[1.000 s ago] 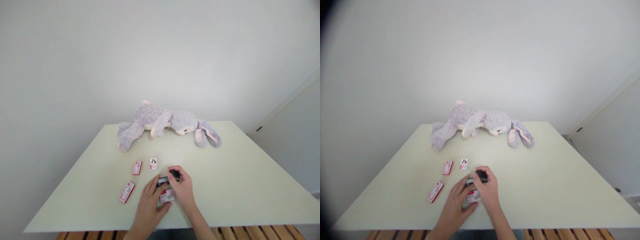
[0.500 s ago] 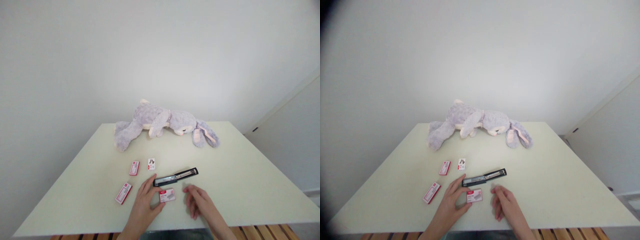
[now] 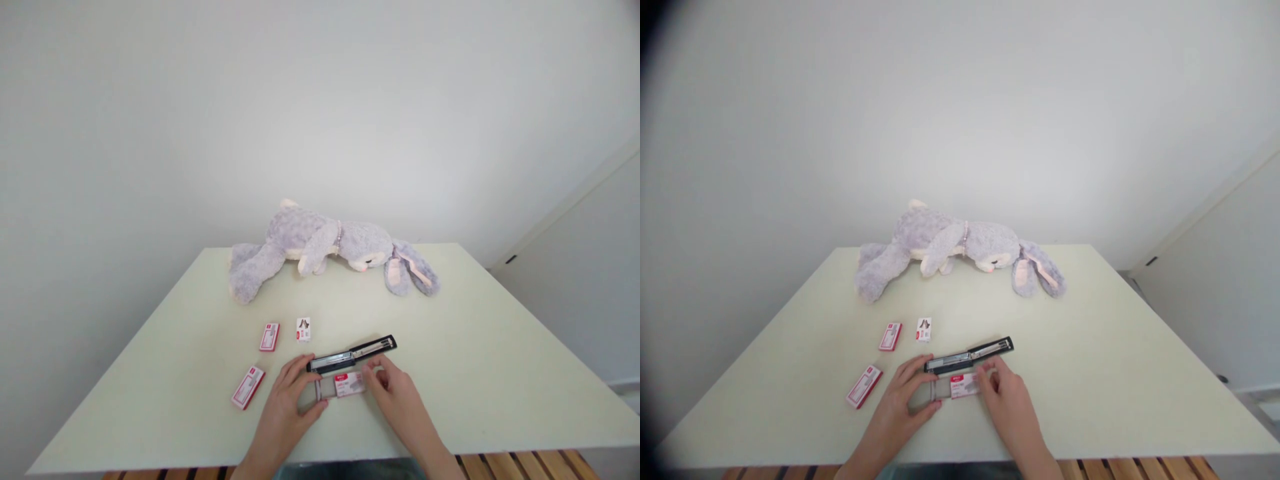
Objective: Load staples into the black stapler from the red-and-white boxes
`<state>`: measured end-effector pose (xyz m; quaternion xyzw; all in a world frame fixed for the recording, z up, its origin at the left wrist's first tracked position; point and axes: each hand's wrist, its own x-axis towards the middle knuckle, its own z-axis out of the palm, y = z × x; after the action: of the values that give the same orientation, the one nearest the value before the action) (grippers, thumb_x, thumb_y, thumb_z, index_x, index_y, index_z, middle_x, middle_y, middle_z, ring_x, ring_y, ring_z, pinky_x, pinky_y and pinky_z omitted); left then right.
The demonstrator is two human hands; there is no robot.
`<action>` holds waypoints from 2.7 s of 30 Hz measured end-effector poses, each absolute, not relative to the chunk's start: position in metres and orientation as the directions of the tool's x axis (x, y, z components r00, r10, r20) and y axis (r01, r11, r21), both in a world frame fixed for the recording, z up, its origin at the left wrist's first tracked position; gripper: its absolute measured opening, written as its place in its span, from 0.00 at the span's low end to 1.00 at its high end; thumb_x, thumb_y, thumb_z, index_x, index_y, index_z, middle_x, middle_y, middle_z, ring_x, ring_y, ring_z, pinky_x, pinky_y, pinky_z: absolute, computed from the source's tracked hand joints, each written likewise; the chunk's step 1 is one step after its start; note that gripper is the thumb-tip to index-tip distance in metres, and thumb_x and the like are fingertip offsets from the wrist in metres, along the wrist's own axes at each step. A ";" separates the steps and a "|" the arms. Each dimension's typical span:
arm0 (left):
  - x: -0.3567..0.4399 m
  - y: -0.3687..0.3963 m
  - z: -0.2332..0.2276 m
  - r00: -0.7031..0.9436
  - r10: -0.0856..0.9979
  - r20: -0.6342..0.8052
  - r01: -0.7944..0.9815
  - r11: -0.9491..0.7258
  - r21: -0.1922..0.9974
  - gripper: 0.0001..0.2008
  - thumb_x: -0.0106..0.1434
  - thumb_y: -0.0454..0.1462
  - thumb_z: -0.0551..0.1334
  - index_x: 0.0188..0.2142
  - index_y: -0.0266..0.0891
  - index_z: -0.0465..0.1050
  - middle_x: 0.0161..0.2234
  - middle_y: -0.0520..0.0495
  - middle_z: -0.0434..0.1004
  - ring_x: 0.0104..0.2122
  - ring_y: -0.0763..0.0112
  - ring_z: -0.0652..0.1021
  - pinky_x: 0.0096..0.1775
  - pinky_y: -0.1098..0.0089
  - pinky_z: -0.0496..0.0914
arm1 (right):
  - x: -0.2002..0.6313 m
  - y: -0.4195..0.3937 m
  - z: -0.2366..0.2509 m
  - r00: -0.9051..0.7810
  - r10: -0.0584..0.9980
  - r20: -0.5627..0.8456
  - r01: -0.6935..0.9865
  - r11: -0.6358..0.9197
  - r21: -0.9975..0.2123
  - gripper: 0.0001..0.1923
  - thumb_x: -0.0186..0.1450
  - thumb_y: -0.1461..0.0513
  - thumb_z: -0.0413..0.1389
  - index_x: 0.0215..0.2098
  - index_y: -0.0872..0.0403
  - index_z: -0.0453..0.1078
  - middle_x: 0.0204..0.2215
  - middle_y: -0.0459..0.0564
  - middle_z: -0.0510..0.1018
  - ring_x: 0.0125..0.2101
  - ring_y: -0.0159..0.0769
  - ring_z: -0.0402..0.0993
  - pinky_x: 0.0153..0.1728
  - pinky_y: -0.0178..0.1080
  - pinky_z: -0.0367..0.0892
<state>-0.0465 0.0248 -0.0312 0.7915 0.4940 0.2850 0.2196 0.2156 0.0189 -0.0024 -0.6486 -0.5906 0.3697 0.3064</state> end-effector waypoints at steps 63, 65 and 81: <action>-0.002 0.006 -0.017 0.150 0.970 0.190 0.816 -0.230 0.531 0.17 0.69 0.34 0.58 0.55 0.51 0.73 0.47 0.46 0.78 0.46 0.55 0.76 0.43 0.58 0.67 | 0.179 0.095 0.021 -0.413 0.911 0.004 0.511 0.236 -0.826 0.07 0.58 0.62 0.67 0.36 0.51 0.78 0.21 0.37 0.66 0.23 0.28 0.61 0.26 0.32 0.51; -0.001 0.005 -0.016 0.157 0.969 0.188 0.817 -0.235 0.527 0.16 0.69 0.35 0.58 0.54 0.50 0.73 0.47 0.45 0.77 0.46 0.55 0.76 0.44 0.57 0.68 | 0.177 0.096 0.023 -0.428 0.904 0.000 0.516 0.244 -0.821 0.08 0.58 0.63 0.66 0.36 0.50 0.78 0.21 0.36 0.66 0.23 0.28 0.62 0.26 0.31 0.52; -0.083 -0.007 -0.023 -0.114 0.887 0.448 0.930 -0.063 0.362 0.03 0.65 0.39 0.66 0.39 0.46 0.74 0.60 0.44 0.72 0.59 0.47 0.69 0.57 0.44 0.66 | 0.215 0.097 0.009 -0.225 0.974 -0.015 0.648 0.138 -0.749 0.08 0.63 0.58 0.60 0.39 0.50 0.76 0.21 0.37 0.65 0.24 0.31 0.65 0.28 0.32 0.55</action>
<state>-0.0835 -0.0071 -0.0229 0.6646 0.6836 0.2997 -0.0361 0.2154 0.0971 0.0089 -0.5700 -0.7116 0.3257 0.2504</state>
